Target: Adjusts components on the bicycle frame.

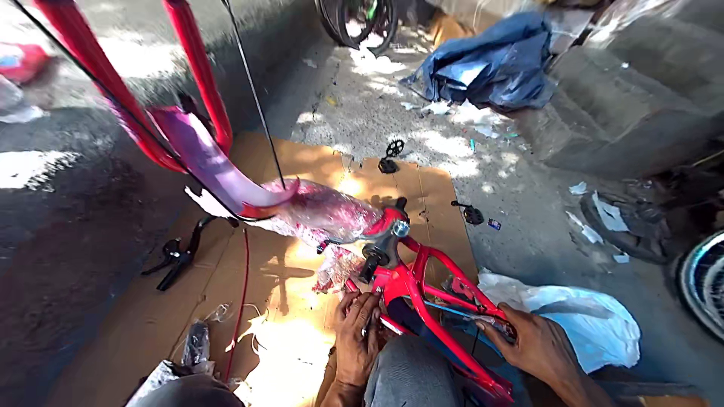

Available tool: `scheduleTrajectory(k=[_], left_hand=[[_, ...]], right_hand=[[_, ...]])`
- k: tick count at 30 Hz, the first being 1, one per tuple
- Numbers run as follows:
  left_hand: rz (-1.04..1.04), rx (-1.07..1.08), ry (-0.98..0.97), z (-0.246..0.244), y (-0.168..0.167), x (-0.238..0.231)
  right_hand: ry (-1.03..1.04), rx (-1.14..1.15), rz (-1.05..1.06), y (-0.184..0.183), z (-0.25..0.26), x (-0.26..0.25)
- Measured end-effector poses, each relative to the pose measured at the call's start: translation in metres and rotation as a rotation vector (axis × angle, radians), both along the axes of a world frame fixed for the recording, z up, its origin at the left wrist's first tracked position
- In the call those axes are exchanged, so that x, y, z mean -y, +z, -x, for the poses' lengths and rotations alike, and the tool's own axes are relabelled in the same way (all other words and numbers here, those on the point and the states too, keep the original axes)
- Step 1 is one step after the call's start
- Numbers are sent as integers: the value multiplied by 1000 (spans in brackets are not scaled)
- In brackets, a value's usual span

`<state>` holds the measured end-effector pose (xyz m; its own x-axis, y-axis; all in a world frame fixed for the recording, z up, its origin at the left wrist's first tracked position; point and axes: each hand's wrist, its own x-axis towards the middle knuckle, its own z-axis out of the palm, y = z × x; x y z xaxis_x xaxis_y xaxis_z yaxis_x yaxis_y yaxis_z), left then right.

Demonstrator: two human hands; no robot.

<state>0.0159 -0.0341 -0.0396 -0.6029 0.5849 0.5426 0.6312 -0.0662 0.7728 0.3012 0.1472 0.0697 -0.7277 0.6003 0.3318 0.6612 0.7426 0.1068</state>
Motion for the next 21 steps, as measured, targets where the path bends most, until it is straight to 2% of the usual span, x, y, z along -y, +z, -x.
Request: scheduleTrajectory(k=[3,5,7,12,15,21], left_hand=[[-4,219,-22,7,22,8],[-13,391,51,15,40,11],[85,444,63,22,52,10],[327,244,-65,27,70,-16],[433,207,-88,27,78,-24],[498,60,-92,29,89,-34]], right_hand=[[-8,5,2,-1,1,-2],[-18,12,7,-2,1,-3],[-24,11,8,-2,0,1],[-54,15,4,1,2,4],[-77,17,33,2,2,6],[-109,49,116,5,1,5]])
